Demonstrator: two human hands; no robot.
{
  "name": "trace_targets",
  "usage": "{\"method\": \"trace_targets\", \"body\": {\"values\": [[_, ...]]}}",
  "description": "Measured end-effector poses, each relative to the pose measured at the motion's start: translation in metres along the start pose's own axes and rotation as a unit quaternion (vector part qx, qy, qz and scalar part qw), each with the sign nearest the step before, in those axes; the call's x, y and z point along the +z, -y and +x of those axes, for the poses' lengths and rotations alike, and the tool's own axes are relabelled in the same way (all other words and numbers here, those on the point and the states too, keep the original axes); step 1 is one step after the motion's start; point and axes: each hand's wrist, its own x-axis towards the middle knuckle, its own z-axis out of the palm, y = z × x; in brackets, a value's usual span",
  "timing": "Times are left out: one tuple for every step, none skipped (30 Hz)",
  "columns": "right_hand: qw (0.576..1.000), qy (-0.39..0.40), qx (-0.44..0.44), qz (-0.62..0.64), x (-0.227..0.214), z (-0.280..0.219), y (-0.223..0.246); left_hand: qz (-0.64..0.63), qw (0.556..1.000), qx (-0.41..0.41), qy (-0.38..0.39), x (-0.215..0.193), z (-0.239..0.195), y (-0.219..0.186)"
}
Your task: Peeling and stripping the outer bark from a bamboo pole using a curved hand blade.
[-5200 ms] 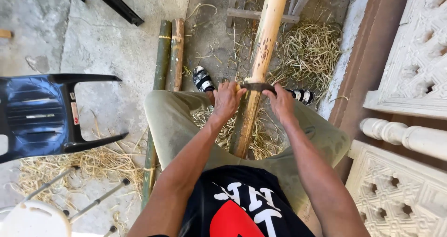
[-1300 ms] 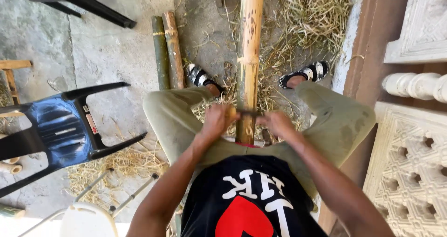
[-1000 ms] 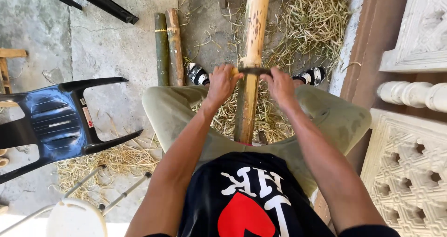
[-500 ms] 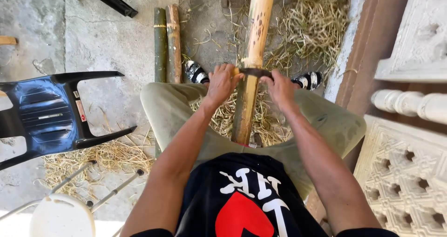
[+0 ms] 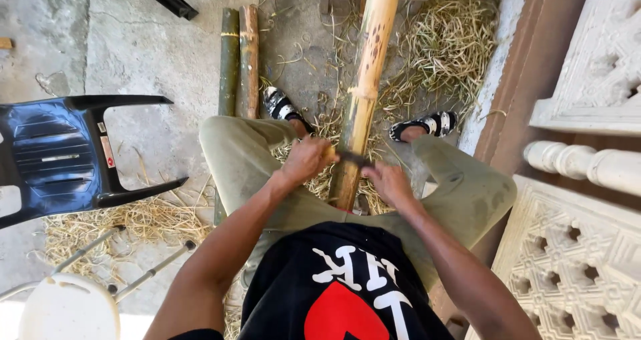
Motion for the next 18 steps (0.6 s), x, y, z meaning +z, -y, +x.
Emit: {"method": "trace_targets", "body": {"values": [[0.997, -0.021, 0.073, -0.026, -0.012, 0.022, 0.003, 0.010, 0.999, -0.023, -0.046, -0.004, 0.019, 0.004], [0.986, -0.039, 0.151, -0.051, -0.021, 0.038, 0.007, 0.018, 0.995, -0.048, -0.087, -0.005, 0.032, 0.006], [0.986, -0.035, 0.152, -0.052, -0.028, 0.049, 0.005, 0.015, 0.995, -0.051, -0.086, -0.005, 0.041, 0.001], [0.990, -0.108, 0.078, -0.055, -0.038, 0.066, 0.002, 0.011, 0.990, -0.055, -0.127, -0.008, 0.055, -0.001], [0.982, -0.179, 0.003, -0.057, -0.048, 0.084, 0.000, 0.007, 0.984, -0.059, -0.168, -0.012, 0.068, -0.005], [0.981, -0.182, -0.003, -0.058, -0.046, 0.086, -0.002, 0.010, 0.983, -0.057, -0.175, -0.016, 0.071, -0.003], [0.983, -0.163, 0.053, -0.072, -0.045, 0.089, -0.005, 0.009, 0.983, -0.060, -0.171, -0.020, 0.074, -0.001], [0.980, -0.137, 0.119, -0.085, -0.039, 0.081, -0.010, 0.003, 0.985, -0.065, -0.158, -0.016, 0.071, -0.003], [0.980, -0.135, 0.121, -0.085, -0.030, 0.063, -0.006, 0.001, 0.986, -0.065, -0.156, -0.010, 0.055, -0.005], [0.981, -0.141, 0.100, -0.086, -0.019, 0.044, -0.001, -0.023, 0.989, -0.063, -0.133, -0.005, 0.038, -0.008], [0.982, -0.147, 0.079, -0.087, -0.010, 0.025, 0.005, -0.046, 0.991, -0.060, -0.110, -0.001, 0.022, -0.011], [0.982, -0.145, 0.079, -0.087, -0.003, 0.010, 0.010, -0.047, 0.991, -0.061, -0.110, 0.011, 0.010, -0.002], [0.986, -0.124, 0.079, -0.080, 0.004, -0.006, 0.015, -0.077, 0.989, -0.024, -0.125, 0.023, -0.003, 0.007], [0.989, -0.101, 0.082, -0.073, 0.011, -0.027, 0.022, -0.111, 0.984, 0.013, -0.138, 0.037, -0.019, 0.014], [0.989, -0.099, 0.085, -0.073, 0.010, -0.031, 0.020, -0.113, 0.984, 0.012, -0.135, 0.032, -0.023, 0.010], [0.994, -0.064, 0.058, -0.071, 0.007, -0.026, 0.015, -0.072, 0.995, -0.003, -0.072, 0.024, -0.019, 0.010], [0.997, -0.030, 0.031, -0.070, 0.003, -0.020, 0.010, -0.031, 0.999, -0.018, -0.010, 0.015, -0.014, 0.009], [0.997, -0.030, 0.030, -0.070, -0.009, -0.001, 0.012, -0.031, 0.999, -0.018, -0.011, 0.008, 0.001, 0.005]]}}
